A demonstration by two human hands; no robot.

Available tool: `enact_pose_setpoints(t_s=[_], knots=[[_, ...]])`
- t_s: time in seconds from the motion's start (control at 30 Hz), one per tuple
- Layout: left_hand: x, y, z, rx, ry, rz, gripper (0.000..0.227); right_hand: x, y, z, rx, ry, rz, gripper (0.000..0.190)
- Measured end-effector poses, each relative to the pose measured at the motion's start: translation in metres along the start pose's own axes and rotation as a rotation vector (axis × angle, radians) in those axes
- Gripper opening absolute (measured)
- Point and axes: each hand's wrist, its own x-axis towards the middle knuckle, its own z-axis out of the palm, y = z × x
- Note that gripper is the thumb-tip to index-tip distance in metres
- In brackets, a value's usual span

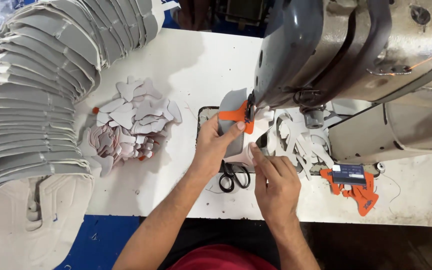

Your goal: The person uses a sewing machine to stitch orange plastic pieces onto white fabric shoe parts. They repeatedly pick up a shoe part, align it with an orange piece, feed it through the machine, and then use scissors to trim the excess thread.

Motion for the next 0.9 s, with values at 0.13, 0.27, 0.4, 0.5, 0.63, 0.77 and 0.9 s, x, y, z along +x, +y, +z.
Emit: enact_pose_setpoints(t_s=[0.13,0.27,0.4,0.5,0.63,0.77,0.9], knots=[[0.006,0.001,0.008,-0.067,0.014,0.056,0.032,0.011,0.0,-0.007,-0.018,0.003,0.002,0.04],[0.013,0.001,0.015,-0.129,0.043,0.118,0.028,0.022,0.004,-0.01,-0.031,-0.048,0.025,0.042],[0.012,-0.004,0.024,-0.016,0.15,0.205,0.025,0.03,0.013,-0.013,-0.01,-0.086,0.011,0.048],[0.008,0.006,0.03,0.225,0.259,0.238,0.026,0.034,0.022,-0.014,-0.008,-0.104,0.012,0.047],[0.002,0.004,0.011,0.356,0.25,0.177,0.027,0.043,0.022,-0.017,0.018,-0.081,0.042,0.04],[-0.002,-0.005,-0.02,0.249,0.225,0.107,0.032,0.039,0.027,-0.016,0.003,-0.118,0.032,0.046],[-0.003,0.017,-0.019,0.517,0.257,0.402,0.038,0.035,0.027,-0.014,0.011,-0.103,0.022,0.041]])
